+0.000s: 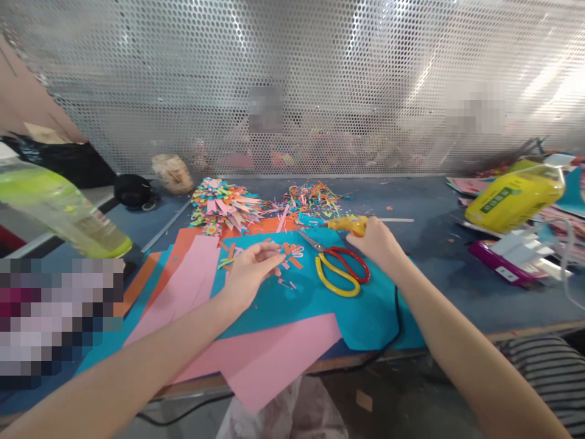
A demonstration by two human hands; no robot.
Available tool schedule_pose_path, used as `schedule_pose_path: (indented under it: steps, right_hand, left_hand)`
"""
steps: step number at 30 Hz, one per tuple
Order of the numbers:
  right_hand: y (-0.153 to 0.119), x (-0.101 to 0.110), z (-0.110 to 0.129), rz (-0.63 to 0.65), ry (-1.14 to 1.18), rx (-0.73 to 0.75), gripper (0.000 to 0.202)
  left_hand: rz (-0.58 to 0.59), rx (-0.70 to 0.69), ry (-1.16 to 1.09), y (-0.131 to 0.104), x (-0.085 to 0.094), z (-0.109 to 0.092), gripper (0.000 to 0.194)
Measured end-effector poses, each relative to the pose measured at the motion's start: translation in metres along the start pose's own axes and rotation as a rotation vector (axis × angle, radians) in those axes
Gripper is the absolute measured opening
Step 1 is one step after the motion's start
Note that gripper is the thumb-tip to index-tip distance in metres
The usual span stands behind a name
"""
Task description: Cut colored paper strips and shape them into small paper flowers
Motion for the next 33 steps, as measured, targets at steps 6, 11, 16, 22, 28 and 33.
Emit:
schedule_pose_path:
  steps: [6,11,16,22,28,33]
  right_hand:
    - [-0.016,0.015,0.018,-0.293,0.287,0.373,0.032]
    - [-0.031,0.017,0.028,-0.419,0.288,0.595,0.030]
    - [-0.039,0.014,0.036,-0.510,0.153,0.855,0.029]
    - [-0.048,0.013,0.044,-0.526,0.034,0.931,0.025]
    - [-0.051,0.015,0.046,-0.499,0.004,0.921,0.021]
    - [-0.052,0.017,0.048,-0.523,-0.026,0.930,0.019]
  left_hand:
    - [-0.079,0.042,-0.094,0.005,0.005,0.001,0.031]
    - [-0.113,0.024,-0.136,0.013,0.010,0.003,0.031]
    - [-0.105,0.028,-0.142,0.010,0.007,0.001,0.030]
    - [-0.111,0.046,-0.113,0.004,0.004,-0.004,0.029]
    - [-0.127,0.055,-0.118,0.005,0.004,-0.005,0.030]
    - [-0.134,0.061,-0.115,0.005,0.003,-0.006,0.030]
Point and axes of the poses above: each hand's wrist, its own y-axis towards the middle knuckle, its own x-axis out of the back of the hand, z = x × y, the point moved 2 cm from there along y, towards the middle knuckle, and after that the axes turned 1 degree about z, right-handed, at the moved point
